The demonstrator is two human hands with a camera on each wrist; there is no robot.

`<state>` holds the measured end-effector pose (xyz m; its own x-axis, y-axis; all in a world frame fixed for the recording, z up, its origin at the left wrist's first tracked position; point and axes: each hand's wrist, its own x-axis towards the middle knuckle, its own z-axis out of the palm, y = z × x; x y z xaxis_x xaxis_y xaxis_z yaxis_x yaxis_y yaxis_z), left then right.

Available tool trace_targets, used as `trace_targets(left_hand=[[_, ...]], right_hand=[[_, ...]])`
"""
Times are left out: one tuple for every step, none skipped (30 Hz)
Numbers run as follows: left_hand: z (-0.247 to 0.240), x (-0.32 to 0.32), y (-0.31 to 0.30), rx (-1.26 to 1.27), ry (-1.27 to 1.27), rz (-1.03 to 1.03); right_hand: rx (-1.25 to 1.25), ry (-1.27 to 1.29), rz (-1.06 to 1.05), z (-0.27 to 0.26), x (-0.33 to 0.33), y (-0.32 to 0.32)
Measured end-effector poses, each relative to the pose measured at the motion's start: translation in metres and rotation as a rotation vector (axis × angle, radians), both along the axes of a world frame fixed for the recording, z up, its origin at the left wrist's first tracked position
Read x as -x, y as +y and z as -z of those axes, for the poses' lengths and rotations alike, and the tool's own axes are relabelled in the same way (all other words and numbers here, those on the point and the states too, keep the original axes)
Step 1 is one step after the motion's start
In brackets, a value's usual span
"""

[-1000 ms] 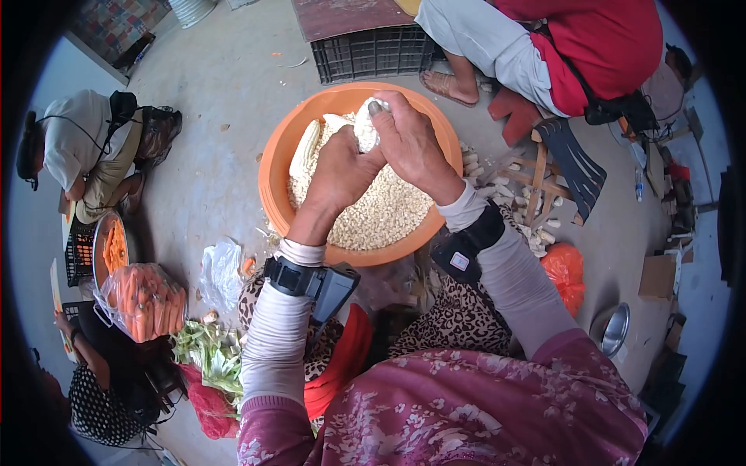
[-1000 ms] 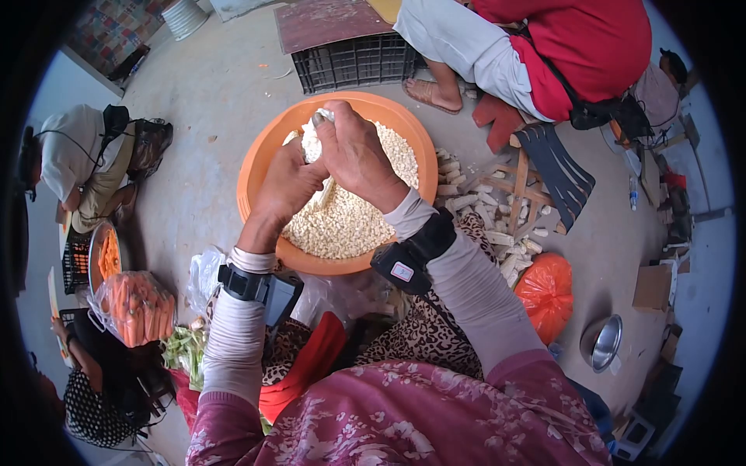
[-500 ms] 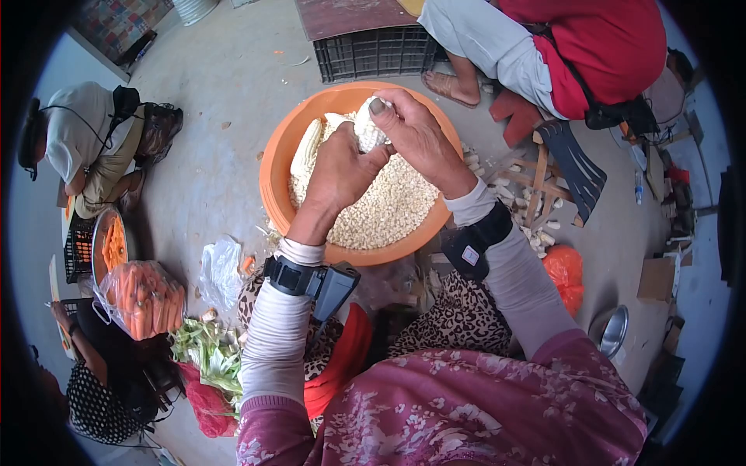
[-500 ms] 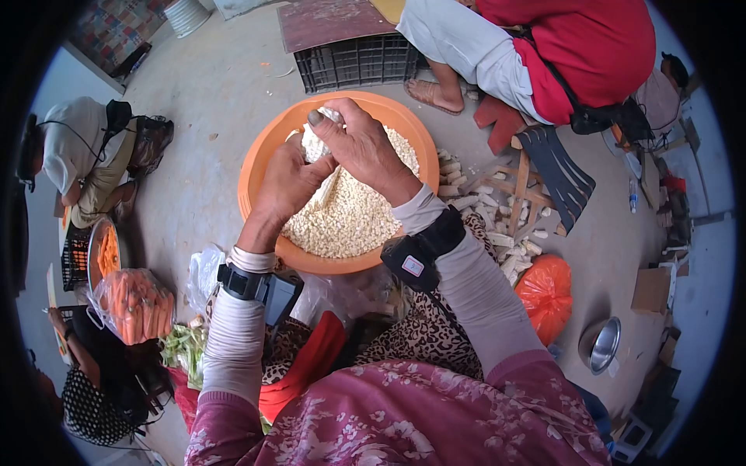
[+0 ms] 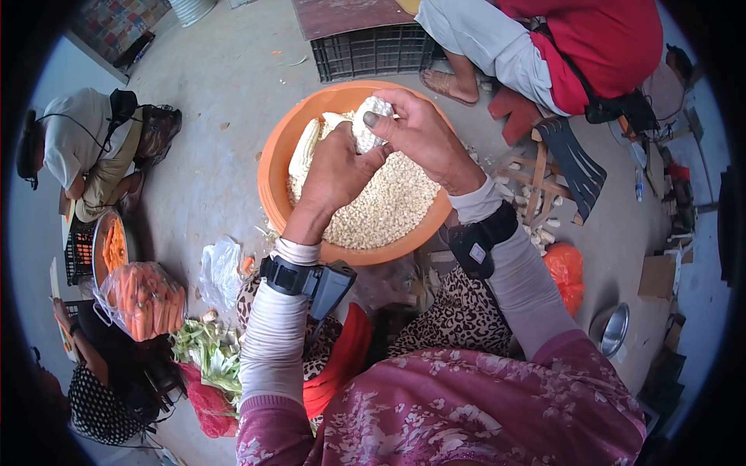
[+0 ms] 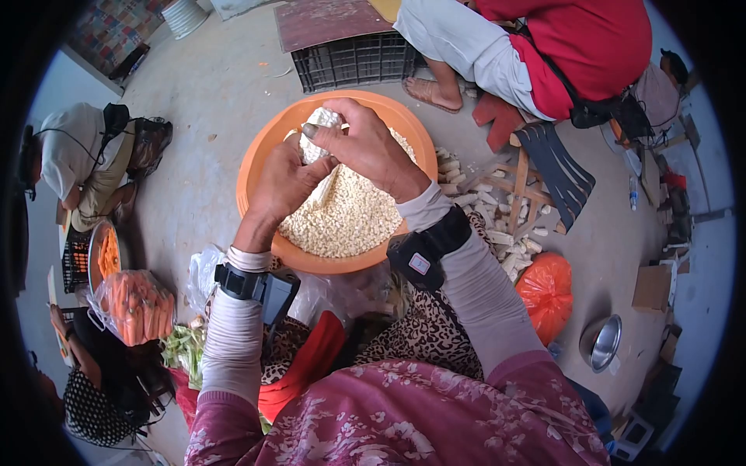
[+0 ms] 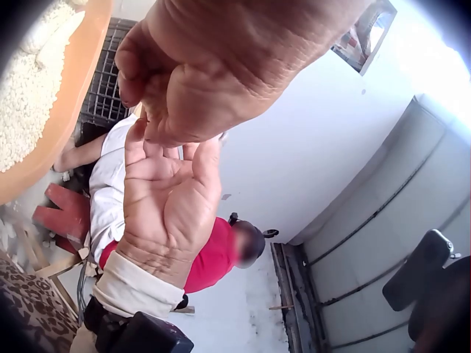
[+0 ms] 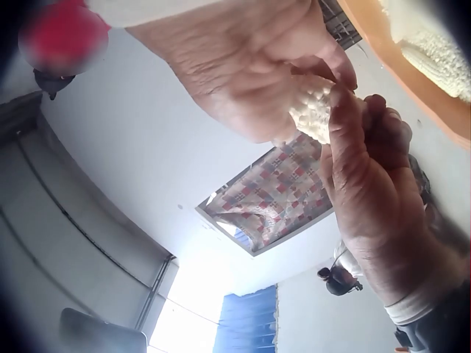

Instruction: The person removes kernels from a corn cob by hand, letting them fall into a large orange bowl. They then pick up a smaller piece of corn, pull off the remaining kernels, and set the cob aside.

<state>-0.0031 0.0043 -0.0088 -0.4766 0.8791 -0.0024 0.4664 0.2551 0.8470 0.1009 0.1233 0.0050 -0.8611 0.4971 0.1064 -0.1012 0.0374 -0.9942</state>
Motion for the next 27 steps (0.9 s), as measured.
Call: trace_targets(left_hand=[[-0.002,-0.001,0.000,0.004,0.026,-0.009],[-0.003,-0.002,-0.001,0.007,0.051,-0.017],[-0.003,-0.002,-0.001,0.006,0.052,-0.017],[-0.003,-0.002,-0.001,-0.048,-0.085,-0.010],[-0.003,-0.001,-0.001,-0.101,-0.221,-0.002],[-0.005,-0.002,-0.001,-0.102,-0.221,-0.002],[-0.007,-0.004,-0.001,-0.163,-0.314,0.003],[-0.011,-0.006,-0.002,-0.224,-0.407,0.007],[-0.014,-0.007,-0.003,-0.224,-0.407,0.006],[-0.019,-0.008,-0.004,-0.201,-0.491,0.003],[-0.021,-0.008,-0.004,-0.177,-0.575,0.000],[-0.021,-0.008,-0.004,-0.178,-0.574,-0.001],[-0.019,-0.008,-0.004,-0.184,-0.569,-0.004],[-0.018,-0.008,-0.003,-0.191,-0.564,-0.007],[-0.017,-0.008,-0.003,-0.191,-0.563,-0.007],[-0.015,-0.008,-0.003,-0.204,-0.506,-0.025],[-0.013,-0.008,-0.002,-0.217,-0.449,-0.043],[-0.010,-0.007,-0.002,-0.217,-0.449,-0.042],[-0.007,-0.006,-0.002,-0.219,-0.368,-0.050],[-0.006,-0.005,-0.002,-0.220,-0.288,-0.058],[-0.006,-0.004,-0.003,-0.220,-0.287,-0.058],[-0.007,-0.003,-0.003,-0.182,-0.168,-0.072],[-0.007,-0.002,-0.004,-0.144,-0.048,-0.086],[-0.009,-0.002,-0.004,-0.144,-0.048,-0.086],[-0.013,-0.003,-0.005,-0.132,0.002,-0.092],[-0.017,-0.003,-0.006,-0.120,0.052,-0.098],[-0.019,-0.003,-0.007,-0.120,0.052,-0.097]], right_hand=[[0.037,-0.005,-0.009,-0.002,-0.001,-0.001],[0.073,-0.010,-0.018,-0.004,-0.001,-0.001],[0.072,-0.009,-0.018,-0.005,-0.002,-0.001],[0.107,0.030,-0.050,-0.007,-0.003,0.000],[0.142,0.070,-0.082,-0.008,-0.003,0.001],[0.141,0.070,-0.082,-0.008,-0.003,0.002],[0.156,0.122,-0.113,-0.008,-0.004,0.002],[0.172,0.173,-0.144,-0.009,-0.004,0.002],[0.172,0.173,-0.145,-0.009,-0.004,0.003],[0.156,0.151,-0.134,-0.010,-0.004,0.004],[0.141,0.129,-0.124,-0.011,-0.003,0.004],[0.141,0.129,-0.126,-0.012,-0.003,0.003],[0.117,0.119,-0.117,-0.013,-0.003,0.002],[0.093,0.109,-0.107,-0.013,-0.002,0.002],[0.093,0.110,-0.108,-0.012,-0.002,0.002],[0.100,0.105,-0.112,-0.011,-0.001,0.002],[0.108,0.099,-0.117,-0.010,-0.001,0.002],[0.108,0.100,-0.116,-0.010,-0.001,0.002],[0.090,0.098,-0.114,-0.010,-0.001,0.002],[0.072,0.096,-0.113,-0.010,-0.001,0.002],[0.072,0.096,-0.112,-0.010,0.000,0.002],[0.072,0.095,-0.104,-0.010,0.000,0.002],[0.072,0.094,-0.097,-0.011,0.000,0.002],[0.072,0.094,-0.097,-0.014,-0.001,0.001],[0.065,0.068,-0.083,-0.018,-0.002,0.000],[0.059,0.042,-0.069,-0.021,-0.003,-0.001],[0.059,0.042,-0.069,-0.019,-0.003,0.001]])
